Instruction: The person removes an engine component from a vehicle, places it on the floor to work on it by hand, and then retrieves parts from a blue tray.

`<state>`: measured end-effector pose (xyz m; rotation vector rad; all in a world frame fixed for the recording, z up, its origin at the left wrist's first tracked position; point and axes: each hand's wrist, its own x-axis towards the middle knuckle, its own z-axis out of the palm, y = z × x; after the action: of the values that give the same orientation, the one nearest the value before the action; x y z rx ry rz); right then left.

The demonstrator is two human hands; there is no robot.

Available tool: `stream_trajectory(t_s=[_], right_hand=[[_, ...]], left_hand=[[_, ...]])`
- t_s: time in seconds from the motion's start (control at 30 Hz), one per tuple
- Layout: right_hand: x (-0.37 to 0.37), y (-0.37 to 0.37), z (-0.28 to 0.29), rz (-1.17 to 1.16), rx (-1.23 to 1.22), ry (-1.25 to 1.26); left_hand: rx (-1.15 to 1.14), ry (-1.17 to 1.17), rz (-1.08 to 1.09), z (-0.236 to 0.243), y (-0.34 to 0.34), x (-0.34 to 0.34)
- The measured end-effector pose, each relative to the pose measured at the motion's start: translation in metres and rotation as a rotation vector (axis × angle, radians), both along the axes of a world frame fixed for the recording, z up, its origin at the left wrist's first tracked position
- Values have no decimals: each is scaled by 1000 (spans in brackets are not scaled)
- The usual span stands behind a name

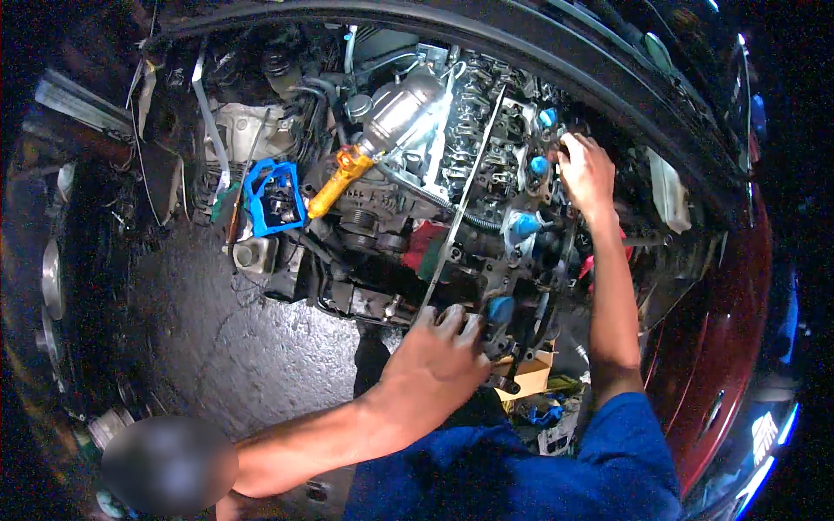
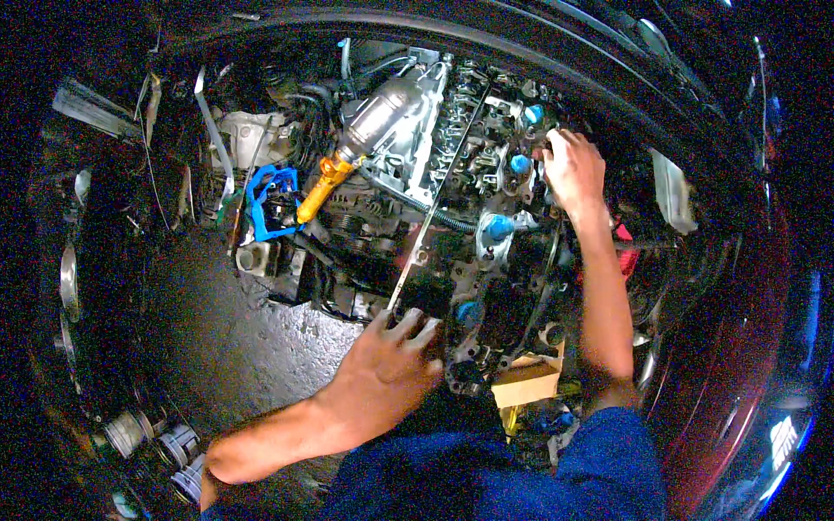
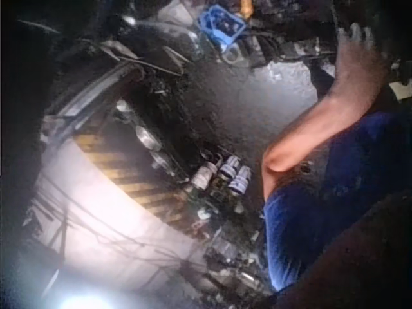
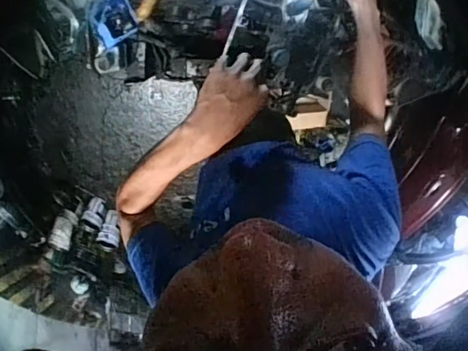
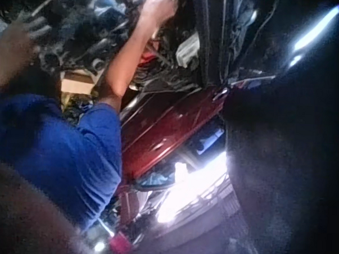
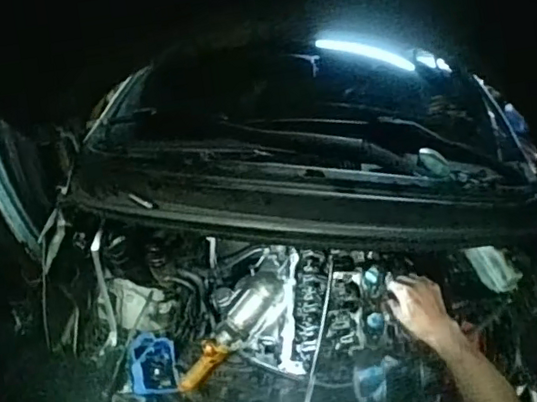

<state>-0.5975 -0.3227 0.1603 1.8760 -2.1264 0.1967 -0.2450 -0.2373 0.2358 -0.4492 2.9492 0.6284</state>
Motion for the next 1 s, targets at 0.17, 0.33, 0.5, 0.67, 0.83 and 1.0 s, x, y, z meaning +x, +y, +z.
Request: stream_trajectory(t_s=[0.17, 0.33, 0.5, 0.67, 0.83, 1.0], right_hand=[[30, 24, 5, -29, -57, -7], [46, 60, 11, -120, -98, 45], [81, 106, 22, -259, -134, 65], [111, 159, 22, -378, -127, 29], [139, 226, 12, -503, -134, 47], [171, 296, 7, -579, -173, -78]], left_hand=[[-11, 72, -66, -1, -1, 39], [-109, 60, -173, 1, -7, 68], [-70, 188, -195, -20, -9, 106], [-196, 48, -377, -12, -8, 126], [-254, 38, -433, -28, 14, 144], [-249, 109, -417, -38, 51, 157]])
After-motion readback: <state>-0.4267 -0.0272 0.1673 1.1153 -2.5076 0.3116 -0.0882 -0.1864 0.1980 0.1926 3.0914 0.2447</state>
